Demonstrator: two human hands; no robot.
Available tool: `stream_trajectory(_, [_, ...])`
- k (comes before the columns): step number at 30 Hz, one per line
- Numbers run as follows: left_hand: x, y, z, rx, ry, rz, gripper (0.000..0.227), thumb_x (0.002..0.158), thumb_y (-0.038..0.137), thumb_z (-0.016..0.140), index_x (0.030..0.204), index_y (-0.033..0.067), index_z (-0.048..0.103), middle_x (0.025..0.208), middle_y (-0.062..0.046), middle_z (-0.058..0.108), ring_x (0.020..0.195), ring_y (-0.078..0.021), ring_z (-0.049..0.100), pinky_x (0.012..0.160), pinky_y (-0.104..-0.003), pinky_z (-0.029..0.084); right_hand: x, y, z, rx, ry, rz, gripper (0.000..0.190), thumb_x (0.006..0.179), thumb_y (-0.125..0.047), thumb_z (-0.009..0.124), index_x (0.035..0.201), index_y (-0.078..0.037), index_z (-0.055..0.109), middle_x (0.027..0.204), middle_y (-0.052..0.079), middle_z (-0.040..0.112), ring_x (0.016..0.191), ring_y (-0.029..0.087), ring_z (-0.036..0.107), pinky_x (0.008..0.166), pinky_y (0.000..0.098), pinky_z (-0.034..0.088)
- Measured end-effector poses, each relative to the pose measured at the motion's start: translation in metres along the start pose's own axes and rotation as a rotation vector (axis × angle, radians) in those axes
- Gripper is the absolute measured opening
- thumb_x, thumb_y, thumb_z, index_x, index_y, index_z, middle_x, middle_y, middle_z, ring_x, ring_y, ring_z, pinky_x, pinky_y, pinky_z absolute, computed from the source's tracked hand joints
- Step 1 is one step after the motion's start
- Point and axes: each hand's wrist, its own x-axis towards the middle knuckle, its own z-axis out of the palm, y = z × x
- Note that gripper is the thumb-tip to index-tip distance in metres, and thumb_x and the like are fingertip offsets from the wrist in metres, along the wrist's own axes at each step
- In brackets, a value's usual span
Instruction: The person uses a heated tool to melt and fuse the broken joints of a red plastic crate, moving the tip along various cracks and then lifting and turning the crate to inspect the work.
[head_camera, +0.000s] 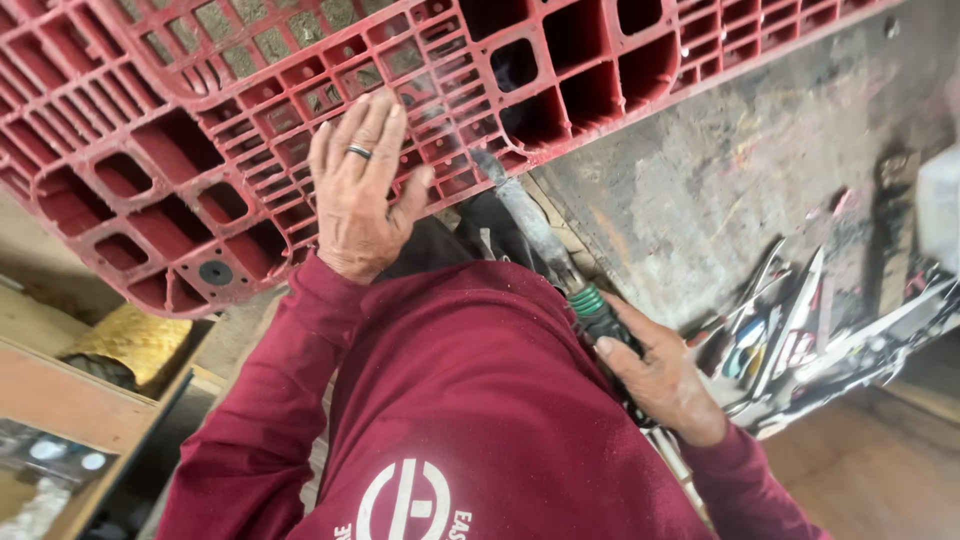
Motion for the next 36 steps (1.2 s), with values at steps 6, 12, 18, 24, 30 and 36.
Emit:
stream_trajectory(6, [0.051,-0.005,0.003,0.092,0.081,0.215,0.035,0.11,0.019,0.07,0.143,0.0089,0.066,0.163,-0.014,0.044,0.154,-0.0363,0.036,0.129,-0.057,0.021,-0.005,-0.007,0.045,0.072,0.076,-0.052,0.05,0.098,-0.016,0.061,0.144,0.002,0.053,0.109,0.005,0.067,0.093,0.009,0.058,0.082,0.0261,0.049])
stream_trajectory(12, [0.104,-0.018,0.016,-0.005,-0.117,0.458,0.034,0.112,0.015,0.07,0.146,0.0112,0.067,0.165,-0.011,0.043,0.155,-0.0378,0.032,0.13,-0.06,0.021,-0.018,-0.014,0.074,0.362,0.078,0.302,0.047,0.099,-0.021,0.057,0.142,-0.003,0.06,0.082,0.001,0.062,0.064,0.007,0.053,0.056,0.0231,0.045])
stream_trajectory(18, [0.112,-0.035,0.025,0.01,-0.14,0.509,0.036,0.115,0.018,0.069,0.149,0.0082,0.064,0.164,-0.01,0.041,0.154,-0.0413,0.027,0.128,-0.061,0.019,-0.022,-0.018,0.094,0.413,0.099,0.35,0.05,0.1,-0.023,0.057,0.146,-0.003,0.06,0.094,0.004,0.065,0.079,0.01,0.055,0.071,0.0259,0.045])
stream_trajectory(24, [0.108,-0.045,0.033,0.039,-0.113,0.536,0.036,0.117,0.018,0.067,0.152,0.0092,0.063,0.172,-0.008,0.035,0.159,-0.0429,0.022,0.132,-0.062,0.016,-0.021,-0.019,0.108,0.306,0.139,0.17,0.052,0.1,-0.025,0.055,0.146,-0.001,0.053,0.125,0.007,0.071,0.115,0.013,0.061,0.103,0.0295,0.046])
stream_trajectory(30, [0.109,-0.044,0.032,0.007,-0.135,0.517,0.037,0.116,0.018,0.067,0.152,0.0092,0.062,0.173,-0.008,0.033,0.16,-0.0442,0.019,0.133,-0.063,0.015,-0.023,-0.02,0.116,0.227,0.183,0.199,0.048,0.1,-0.025,0.055,0.142,-0.001,0.057,0.121,0.008,0.072,0.112,0.013,0.062,0.1,0.0294,0.049])
stream_trajectory(36, [0.11,-0.045,0.031,0.056,-0.163,0.524,0.039,0.117,0.022,0.066,0.154,0.0094,0.06,0.172,-0.007,0.033,0.159,-0.0453,0.018,0.132,-0.064,0.014,-0.026,-0.021,0.126,0.243,0.206,0.202,0.044,0.1,-0.022,0.055,0.14,-0.002,0.059,0.118,0.007,0.073,0.108,0.012,0.062,0.098,0.0297,0.05])
